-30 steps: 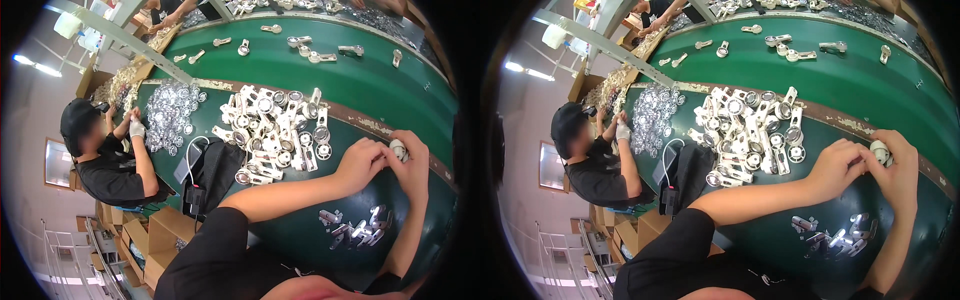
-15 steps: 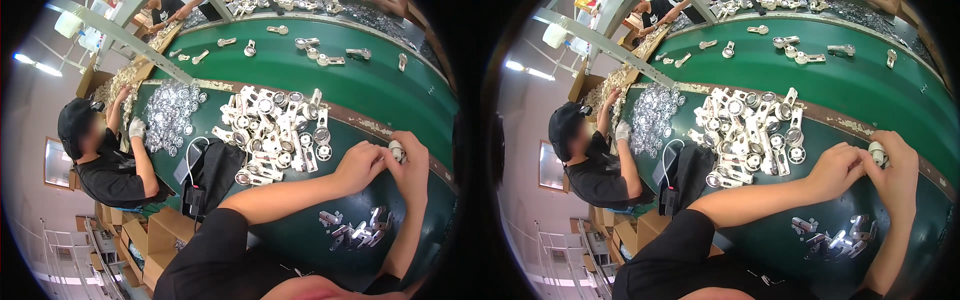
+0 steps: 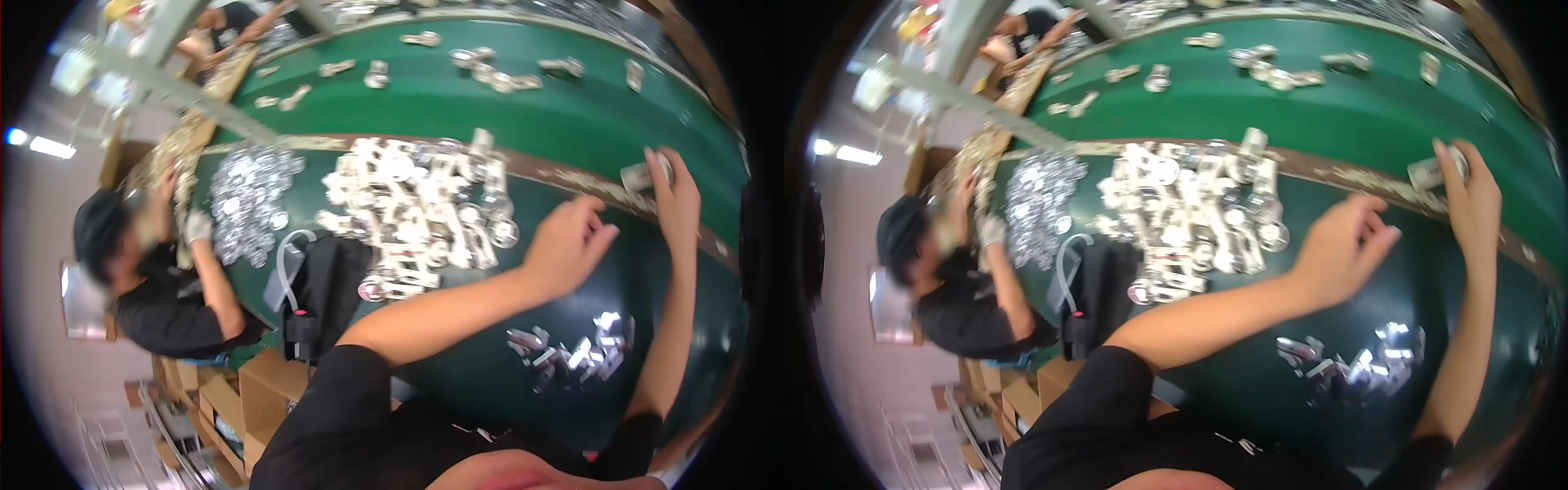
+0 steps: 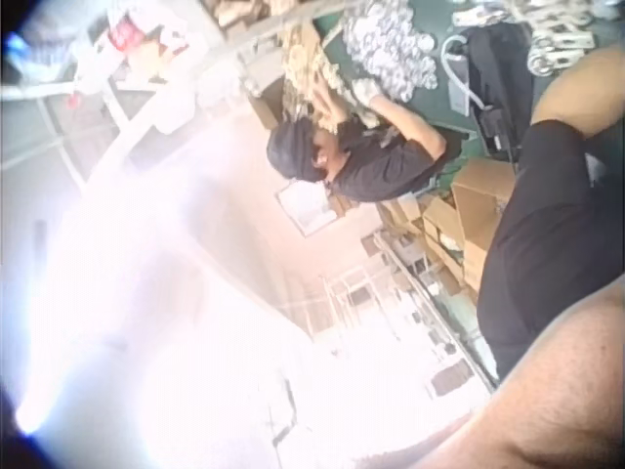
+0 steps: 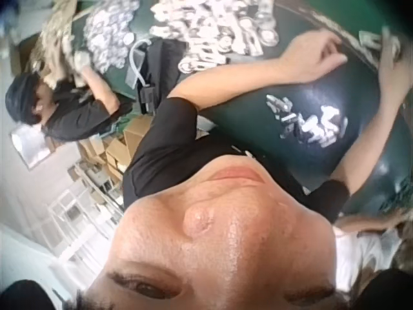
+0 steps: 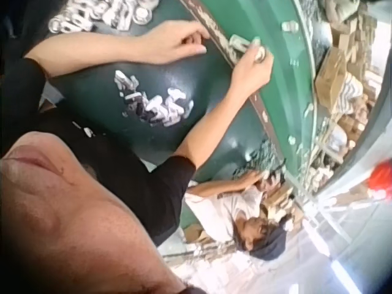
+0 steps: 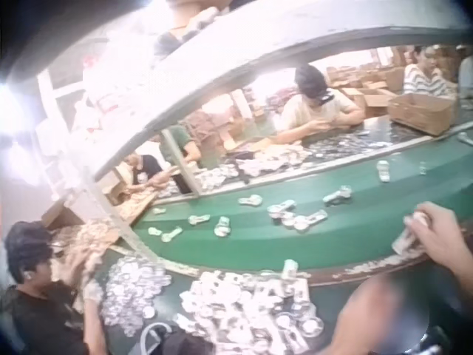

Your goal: Assembling small metal and plastic parts on a factory production line.

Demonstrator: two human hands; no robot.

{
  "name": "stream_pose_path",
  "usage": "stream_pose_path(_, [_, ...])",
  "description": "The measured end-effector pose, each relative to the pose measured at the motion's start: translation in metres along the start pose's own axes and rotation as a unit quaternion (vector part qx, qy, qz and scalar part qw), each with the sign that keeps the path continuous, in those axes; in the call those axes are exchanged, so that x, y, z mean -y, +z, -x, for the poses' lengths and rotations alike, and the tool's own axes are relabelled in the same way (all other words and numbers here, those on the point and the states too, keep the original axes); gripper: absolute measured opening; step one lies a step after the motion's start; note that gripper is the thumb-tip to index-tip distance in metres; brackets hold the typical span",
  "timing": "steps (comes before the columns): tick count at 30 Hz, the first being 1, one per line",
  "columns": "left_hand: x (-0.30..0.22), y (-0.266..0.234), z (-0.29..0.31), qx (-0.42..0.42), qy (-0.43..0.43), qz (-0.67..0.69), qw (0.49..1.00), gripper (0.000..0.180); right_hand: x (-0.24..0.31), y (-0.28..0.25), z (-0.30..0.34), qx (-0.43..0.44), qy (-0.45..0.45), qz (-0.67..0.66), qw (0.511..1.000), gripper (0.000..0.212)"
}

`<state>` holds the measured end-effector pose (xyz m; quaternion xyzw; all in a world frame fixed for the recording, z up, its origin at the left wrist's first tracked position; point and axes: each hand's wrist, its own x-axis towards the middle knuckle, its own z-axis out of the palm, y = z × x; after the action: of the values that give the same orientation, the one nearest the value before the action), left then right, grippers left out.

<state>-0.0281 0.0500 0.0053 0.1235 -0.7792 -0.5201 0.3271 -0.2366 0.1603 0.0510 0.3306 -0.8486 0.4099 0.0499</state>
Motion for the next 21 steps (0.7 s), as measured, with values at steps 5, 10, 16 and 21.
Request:
stream_pose_path(5, [0.011,-0.008,-0.001,0.031,0.027,-0.068,0.997,0.026,-0.038,0.009,-0.034,-0.026,0.106,0.294,0.949,0.080])
stream_pose_path(10, [0.009,-0.003,-0.001,0.051,0.049,-0.080,0.994,0.023,-0.050,0.026,-0.067,-0.057,-0.029,0.252,0.966,0.060])
stream_pose_path(16, [0.008,-0.012,-0.001,0.059,0.042,-0.084,0.994,0.019,-0.043,0.081,-0.168,0.008,-0.005,0.303,0.953,0.067])
stream_pose_path(21, [0.004,-0.007,0.001,0.064,0.043,-0.061,0.995,0.018,-0.100,0.094,-0.248,0.020,0.077,0.338,0.938,0.076])
